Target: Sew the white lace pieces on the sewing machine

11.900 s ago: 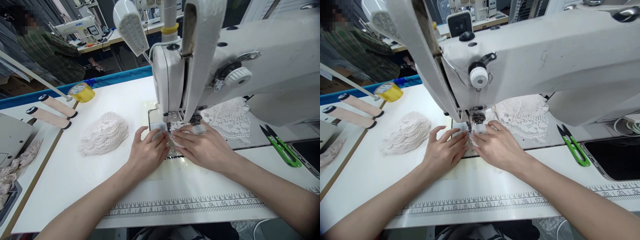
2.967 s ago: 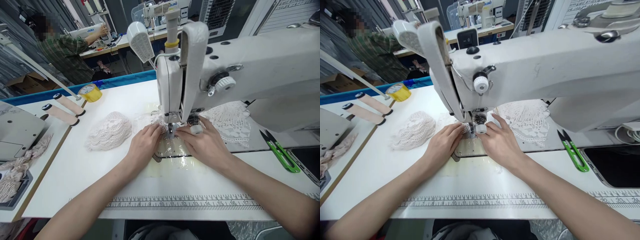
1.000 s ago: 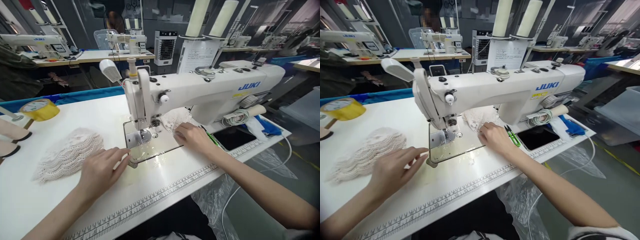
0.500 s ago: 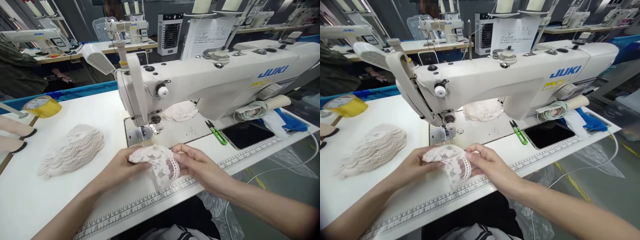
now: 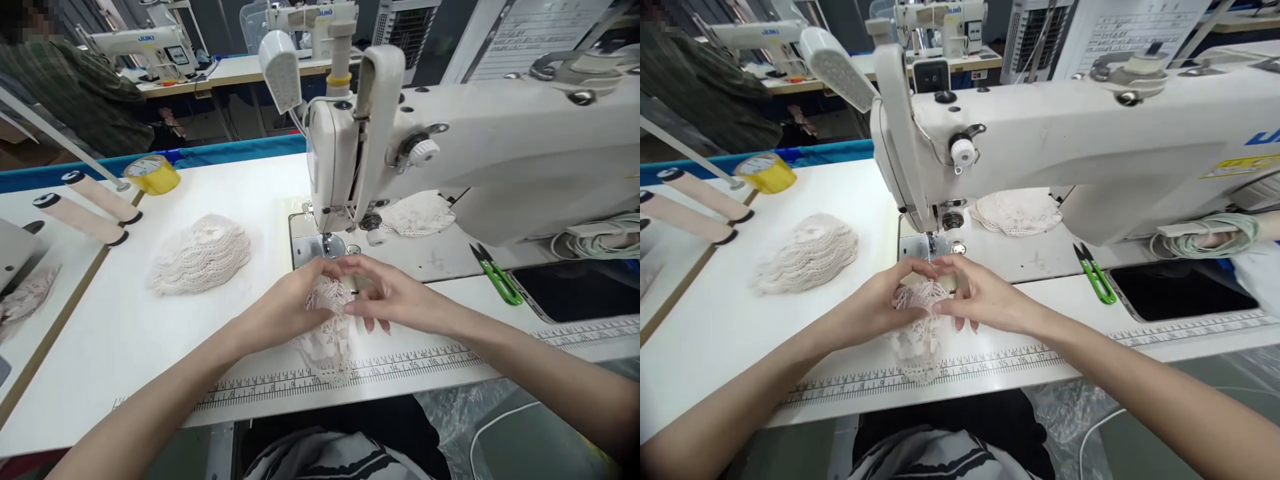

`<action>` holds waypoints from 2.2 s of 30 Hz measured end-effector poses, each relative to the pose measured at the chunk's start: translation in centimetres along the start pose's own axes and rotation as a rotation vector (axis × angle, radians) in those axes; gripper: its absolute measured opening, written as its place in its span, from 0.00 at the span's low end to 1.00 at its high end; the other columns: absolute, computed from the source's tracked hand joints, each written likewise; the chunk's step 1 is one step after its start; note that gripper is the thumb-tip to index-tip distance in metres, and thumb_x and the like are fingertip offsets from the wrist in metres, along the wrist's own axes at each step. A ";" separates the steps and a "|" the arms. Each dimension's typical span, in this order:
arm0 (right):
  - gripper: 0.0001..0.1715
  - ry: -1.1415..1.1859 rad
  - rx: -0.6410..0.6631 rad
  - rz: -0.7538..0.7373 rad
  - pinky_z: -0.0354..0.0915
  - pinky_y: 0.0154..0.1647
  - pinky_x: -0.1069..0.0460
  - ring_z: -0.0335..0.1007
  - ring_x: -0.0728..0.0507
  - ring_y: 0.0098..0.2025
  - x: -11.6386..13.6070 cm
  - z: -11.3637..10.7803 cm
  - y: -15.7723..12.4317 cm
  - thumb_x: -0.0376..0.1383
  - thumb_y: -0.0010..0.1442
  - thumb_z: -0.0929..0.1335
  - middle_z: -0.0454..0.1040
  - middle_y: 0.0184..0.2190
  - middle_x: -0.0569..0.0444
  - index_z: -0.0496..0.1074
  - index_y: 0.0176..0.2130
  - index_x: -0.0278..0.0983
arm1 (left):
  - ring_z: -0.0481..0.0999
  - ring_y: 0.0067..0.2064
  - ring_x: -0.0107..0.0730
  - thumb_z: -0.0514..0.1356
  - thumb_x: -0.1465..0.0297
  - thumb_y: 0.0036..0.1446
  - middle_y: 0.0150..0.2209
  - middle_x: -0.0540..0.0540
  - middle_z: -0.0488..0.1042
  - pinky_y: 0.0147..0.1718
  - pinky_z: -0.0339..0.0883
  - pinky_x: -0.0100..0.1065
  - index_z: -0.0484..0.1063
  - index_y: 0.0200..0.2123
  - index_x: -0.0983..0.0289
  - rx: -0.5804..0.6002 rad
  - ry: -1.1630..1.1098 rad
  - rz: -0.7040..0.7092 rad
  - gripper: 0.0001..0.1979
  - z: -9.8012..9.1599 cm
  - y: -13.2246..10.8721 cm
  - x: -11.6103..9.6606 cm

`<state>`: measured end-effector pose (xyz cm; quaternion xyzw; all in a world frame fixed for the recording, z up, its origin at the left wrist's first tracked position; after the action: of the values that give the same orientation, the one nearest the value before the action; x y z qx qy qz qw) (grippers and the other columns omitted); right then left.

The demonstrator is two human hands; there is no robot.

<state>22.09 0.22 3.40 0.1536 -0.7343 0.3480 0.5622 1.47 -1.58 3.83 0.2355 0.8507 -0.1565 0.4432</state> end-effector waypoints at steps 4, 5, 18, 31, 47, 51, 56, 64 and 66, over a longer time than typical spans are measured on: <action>0.25 0.014 0.163 0.017 0.60 0.19 0.55 0.63 0.53 0.19 -0.1 -1.0 2.8 0.45 0.55 0.73 0.71 0.27 0.59 0.68 0.48 0.36 | 0.70 0.54 0.35 0.61 0.75 0.55 0.55 0.51 0.68 0.48 0.66 0.35 0.61 0.53 0.56 -0.034 0.045 0.063 0.23 -1.3 0.1 0.5; 0.20 -0.020 0.148 0.021 0.60 0.20 0.55 0.63 0.53 0.19 -0.1 -1.2 3.1 0.44 0.55 0.73 0.69 0.23 0.60 0.70 0.43 0.35 | 0.70 0.54 0.35 0.62 0.74 0.55 0.55 0.51 0.68 0.47 0.66 0.35 0.60 0.53 0.55 -0.051 0.065 0.051 0.24 -1.7 0.1 0.7; 0.19 -0.173 0.126 -0.085 0.57 0.20 0.54 0.64 0.51 0.19 0.3 -1.8 3.1 0.44 0.58 0.71 0.66 0.19 0.64 0.68 0.46 0.40 | 0.61 0.25 0.24 0.61 0.63 0.58 0.25 0.45 0.64 0.23 0.51 0.27 0.64 0.31 0.62 -0.161 0.140 -0.022 0.11 -0.6 0.8 1.3; 0.06 -0.329 -0.220 -0.389 0.66 0.25 0.53 0.71 0.49 0.24 0.0 -0.1 2.2 0.37 0.61 0.67 0.74 0.24 0.57 0.73 0.34 0.38 | 0.53 0.20 0.20 0.57 0.73 0.61 0.19 0.42 0.56 0.20 0.47 0.25 0.53 0.25 0.62 -0.426 0.441 0.392 0.15 0.7 0.3 2.4; 0.05 -0.602 -0.266 -0.681 0.62 0.25 0.55 0.66 0.51 0.25 -0.8 0.1 1.7 0.32 0.65 0.63 0.70 0.25 0.60 0.65 0.42 0.39 | 0.62 0.17 0.20 0.53 0.72 0.66 0.20 0.43 0.70 0.19 0.57 0.26 0.65 0.38 0.62 -0.499 0.718 0.491 0.03 0.7 0.0 2.4; 0.04 -0.613 -0.237 -0.697 0.62 0.25 0.55 0.66 0.51 0.25 -0.8 0.1 1.7 0.32 0.65 0.62 0.71 0.26 0.59 0.64 0.41 0.39 | 0.62 0.17 0.21 0.53 0.73 0.66 0.20 0.43 0.70 0.19 0.57 0.27 0.66 0.38 0.62 -0.493 0.706 0.497 0.03 0.6 0.0 2.4; 0.08 -0.632 -0.207 -0.664 0.61 0.23 0.55 0.65 0.51 0.23 -1.0 0.0 1.7 0.33 0.66 0.61 0.69 0.25 0.60 0.62 0.47 0.39 | 0.61 0.17 0.21 0.52 0.74 0.66 0.19 0.42 0.69 0.19 0.57 0.27 0.65 0.39 0.62 -0.490 0.696 0.503 0.04 0.6 0.0 2.2; 0.10 -0.763 -0.278 -0.795 0.62 0.23 0.54 0.66 0.50 0.23 -0.9 -0.2 1.6 0.31 0.66 0.61 0.72 0.25 0.58 0.69 0.43 0.40 | 0.59 0.17 0.21 0.53 0.73 0.66 0.20 0.43 0.69 0.19 0.56 0.27 0.65 0.38 0.62 -0.495 0.689 0.541 0.03 0.7 -0.1 2.4; 0.11 -0.911 -0.329 -0.863 0.62 0.21 0.53 0.67 0.49 0.23 -1.1 -0.4 1.5 0.31 0.66 0.61 0.73 0.23 0.58 0.72 0.39 0.41 | 0.58 0.17 0.21 0.54 0.71 0.66 0.20 0.43 0.68 0.19 0.55 0.27 0.65 0.39 0.63 -0.503 0.678 0.566 0.02 0.9 -0.2 2.4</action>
<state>21.79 1.33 1.95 0.4789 -0.8154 -0.1262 0.2998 0.77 -1.59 1.38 0.3801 0.8609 0.2647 0.2104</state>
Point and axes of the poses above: each hand's wrist, its own y-axis towards the middle knuckle, its own z-axis out of the palm, x = y × z, the point moved 1 cm from there along y, towards the middle knuckle
